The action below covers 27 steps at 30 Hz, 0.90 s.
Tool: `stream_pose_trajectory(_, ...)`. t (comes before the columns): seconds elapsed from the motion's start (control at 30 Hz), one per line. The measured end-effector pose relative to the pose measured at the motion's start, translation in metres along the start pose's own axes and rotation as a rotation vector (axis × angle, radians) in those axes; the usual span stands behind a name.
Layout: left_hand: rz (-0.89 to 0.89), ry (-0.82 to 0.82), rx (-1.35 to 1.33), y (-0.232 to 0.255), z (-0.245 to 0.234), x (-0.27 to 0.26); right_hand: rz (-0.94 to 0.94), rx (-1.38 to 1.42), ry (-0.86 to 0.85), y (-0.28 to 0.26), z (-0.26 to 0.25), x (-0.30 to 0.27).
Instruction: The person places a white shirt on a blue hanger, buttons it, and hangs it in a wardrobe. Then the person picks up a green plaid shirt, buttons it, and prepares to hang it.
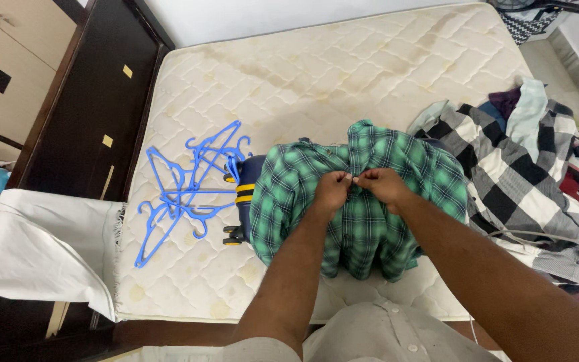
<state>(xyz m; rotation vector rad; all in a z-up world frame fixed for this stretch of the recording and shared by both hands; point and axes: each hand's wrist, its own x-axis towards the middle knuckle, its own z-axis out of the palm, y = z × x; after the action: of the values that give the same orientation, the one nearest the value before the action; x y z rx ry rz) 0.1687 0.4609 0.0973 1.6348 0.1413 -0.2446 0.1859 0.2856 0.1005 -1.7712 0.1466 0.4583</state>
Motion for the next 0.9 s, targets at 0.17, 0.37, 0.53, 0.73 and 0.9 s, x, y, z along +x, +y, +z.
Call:
stream_pose_trajectory(0.17, -0.052, -0.009, 0.011, 0.008, -0.004, -0.009, 0.084, -0.065, 0.025, -0.018, 0.001, -0.016)
stream_pose_trajectory(0.37, -0.02, 0.005, -0.004, 0.008, -0.004, -0.011, 0.065, -0.046, 0.02, -0.019, 0.003, -0.021)
stream_pose_trajectory(0.53, -0.006, 0.002, 0.032, 0.003, -0.004, -0.009, 0.048, -0.065, 0.026, -0.012, 0.001, -0.016)
stream_pose_trajectory(0.73, 0.008, 0.001, 0.089, 0.002, -0.001, -0.008, 0.073, -0.082, 0.047, -0.006, 0.002, -0.012)
stream_pose_trajectory(0.9, 0.036, 0.056, 0.143, 0.003, 0.002, -0.008, 0.025, -0.071, 0.064, 0.0, 0.005, -0.004)
